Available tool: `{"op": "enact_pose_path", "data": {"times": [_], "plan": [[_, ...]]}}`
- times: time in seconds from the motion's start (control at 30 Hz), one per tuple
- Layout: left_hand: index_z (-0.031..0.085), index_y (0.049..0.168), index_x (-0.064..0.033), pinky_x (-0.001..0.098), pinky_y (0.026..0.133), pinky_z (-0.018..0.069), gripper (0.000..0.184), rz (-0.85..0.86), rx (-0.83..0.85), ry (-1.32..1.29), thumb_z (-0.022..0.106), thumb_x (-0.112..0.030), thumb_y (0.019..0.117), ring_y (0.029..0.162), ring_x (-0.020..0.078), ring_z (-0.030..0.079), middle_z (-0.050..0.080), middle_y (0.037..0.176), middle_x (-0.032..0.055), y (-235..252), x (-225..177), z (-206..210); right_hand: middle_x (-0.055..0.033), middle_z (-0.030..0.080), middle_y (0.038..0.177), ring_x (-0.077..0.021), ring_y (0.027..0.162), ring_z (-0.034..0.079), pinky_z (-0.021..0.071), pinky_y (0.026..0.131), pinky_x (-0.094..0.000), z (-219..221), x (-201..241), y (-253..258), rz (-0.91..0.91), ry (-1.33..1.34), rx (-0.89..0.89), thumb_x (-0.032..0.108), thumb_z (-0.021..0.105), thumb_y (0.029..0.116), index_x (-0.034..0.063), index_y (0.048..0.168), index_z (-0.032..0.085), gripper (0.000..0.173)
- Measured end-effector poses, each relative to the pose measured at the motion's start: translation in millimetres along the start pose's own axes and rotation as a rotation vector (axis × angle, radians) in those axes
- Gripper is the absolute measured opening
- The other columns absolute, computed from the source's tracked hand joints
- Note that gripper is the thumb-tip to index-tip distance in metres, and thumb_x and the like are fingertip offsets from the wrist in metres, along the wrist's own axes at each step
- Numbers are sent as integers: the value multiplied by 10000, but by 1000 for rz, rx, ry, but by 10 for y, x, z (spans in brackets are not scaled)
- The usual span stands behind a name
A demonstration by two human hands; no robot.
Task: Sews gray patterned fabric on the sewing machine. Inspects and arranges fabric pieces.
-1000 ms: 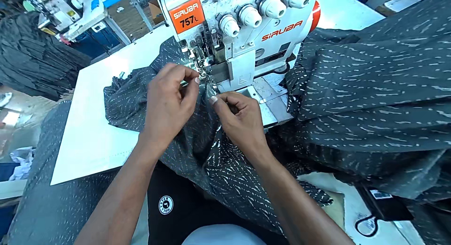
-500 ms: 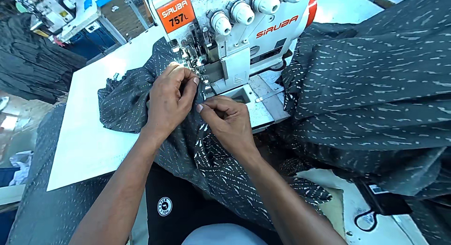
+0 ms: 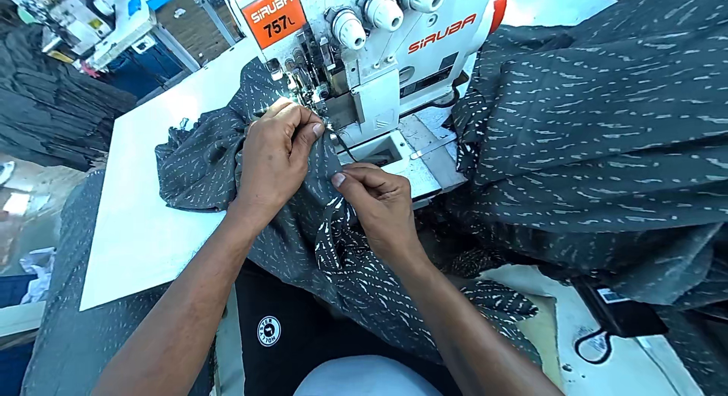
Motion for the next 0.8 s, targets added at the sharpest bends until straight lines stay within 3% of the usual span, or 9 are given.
{"op": "enact_pose_path", "data": {"times": [0.1, 0.23, 0.33, 0.47, 0.67, 0.8], "plan": [[735, 1001, -117, 308, 806, 497, 180, 84, -3, 0, 597, -229, 1032, 884, 90, 618, 676, 977, 7, -18, 40, -15, -36, 740, 951, -96, 761, 667, 555, 627, -221, -23, 41, -45, -29, -109, -55, 122, 730, 928, 67, 886, 788, 90], [749, 995, -91, 274, 879, 508, 174, 142, -14, -37, 607, -189, 1024, 988, 97, 636, 697, 1056, 44, -45, 101, -53, -44, 741, 957, -115, 838, 702, 604, 686, -241, -48, 100, -98, -91, -149, -58, 118, 771, 903, 64, 878, 787, 61], [750, 993, -86, 248, 859, 506, 177, 148, -25, -40, 609, -189, 1023, 977, 83, 633, 695, 1060, 47, -51, 106, -51, -54, 728, 1002, -102, 848, 702, 606, 642, -222, -44, 124, -129, -113, -159, -30, 81, 742, 913, 54, 908, 792, 57], [751, 992, -86, 267, 884, 506, 172, 141, -37, -55, 612, -184, 1020, 994, 94, 635, 698, 1062, 50, -60, 127, -47, -30, 710, 998, -63, 742, 667, 563, 538, -191, -48, 145, -170, -156, -260, -29, 58, 770, 885, 74, 920, 799, 48], [748, 990, -78, 265, 879, 508, 168, 153, -49, -61, 617, -180, 1018, 993, 95, 635, 695, 1050, 52, -62, 128, -40, -54, 730, 963, -81, 747, 698, 591, 551, -207, -39, 109, -119, -118, -229, -69, 54, 786, 844, 68, 824, 767, 31], [740, 991, -106, 349, 918, 483, 177, 123, -54, -37, 602, -211, 1026, 1006, 121, 628, 693, 1041, 31, -59, 125, -20, -35, 730, 916, -98, 722, 688, 591, 572, -232, -53, 80, -62, -44, -187, -60, 55, 762, 835, 82, 783, 728, 68]]}}
Point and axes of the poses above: each hand's wrist, its own y-axis towards the middle knuckle, its own z-axis out of the palm, x = y × z, the point moved 4 cm from there along y, towards the middle knuckle
